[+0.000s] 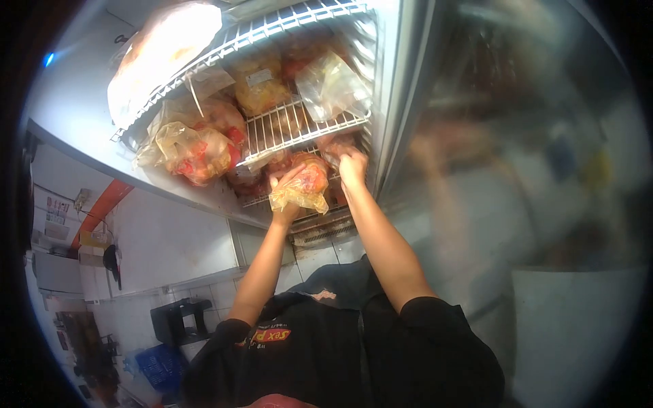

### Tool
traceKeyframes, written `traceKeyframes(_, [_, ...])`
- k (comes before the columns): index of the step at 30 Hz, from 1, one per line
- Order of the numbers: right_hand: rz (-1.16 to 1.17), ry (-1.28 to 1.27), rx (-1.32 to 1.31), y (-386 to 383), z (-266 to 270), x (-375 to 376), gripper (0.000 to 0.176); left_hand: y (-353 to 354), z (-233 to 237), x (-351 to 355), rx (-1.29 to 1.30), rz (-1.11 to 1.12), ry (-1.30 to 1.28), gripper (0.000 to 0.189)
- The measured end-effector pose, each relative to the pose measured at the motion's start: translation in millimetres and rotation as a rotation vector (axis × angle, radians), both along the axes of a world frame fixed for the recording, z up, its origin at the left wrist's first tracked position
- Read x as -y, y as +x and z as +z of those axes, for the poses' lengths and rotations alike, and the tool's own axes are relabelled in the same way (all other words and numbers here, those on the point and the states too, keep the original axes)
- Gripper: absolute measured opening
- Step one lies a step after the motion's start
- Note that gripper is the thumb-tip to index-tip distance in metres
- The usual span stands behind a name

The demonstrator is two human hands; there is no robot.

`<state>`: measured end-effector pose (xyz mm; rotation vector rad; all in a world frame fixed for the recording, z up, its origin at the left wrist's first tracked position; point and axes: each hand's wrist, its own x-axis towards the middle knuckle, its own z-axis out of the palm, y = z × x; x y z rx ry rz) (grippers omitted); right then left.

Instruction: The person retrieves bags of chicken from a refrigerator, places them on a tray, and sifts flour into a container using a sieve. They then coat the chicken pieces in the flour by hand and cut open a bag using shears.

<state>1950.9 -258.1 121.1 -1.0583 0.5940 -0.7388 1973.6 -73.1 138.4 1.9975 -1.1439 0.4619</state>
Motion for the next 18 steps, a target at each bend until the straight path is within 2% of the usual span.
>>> traceKeyframes(2, [0.008,0.032,0.011,-7.3,1.0,-5.9,0.011,6.7,-4.2,0.8,-0.113,-0.006,-0.084,0.026])
traceKeyframes(3, [0.002,-0.044,0.03,-10.6,-2.4,-4.9,0.011,7.3,-4.6,2.9,-0.109,-0.001,-0.092,0.026])
traceKeyframes(4, [-0.003,-0.117,0.048,-14.8,-6.1,-3.2,0.01,5.6,-5.9,4.9,-0.384,-0.06,-0.325,0.029])
traceKeyframes(5, [0.01,-0.089,0.016,-20.1,-4.7,-1.0,0.011,5.5,-6.3,5.3,-0.658,-0.123,-0.558,0.031])
traceKeyframes(9, [0.076,-0.209,-0.035,-35.3,17.3,6.1,0.013,7.2,1.8,2.9,-0.603,-0.109,-0.491,0.038])
traceKeyframes(12, [0.07,-0.27,-0.023,-44.2,15.1,4.4,0.013,4.7,3.5,5.2,-0.485,-0.114,-0.567,0.028])
traceKeyframes(16, [0.037,-0.28,-0.015,-64.4,23.3,1.7,0.016,-0.1,-3.0,-0.2,-0.624,-0.012,-0.645,0.025])
traceKeyframes(18, [0.044,-0.249,0.011,-71.4,30.3,4.2,0.015,3.7,8.6,-3.4,-0.674,0.03,-0.693,0.021])
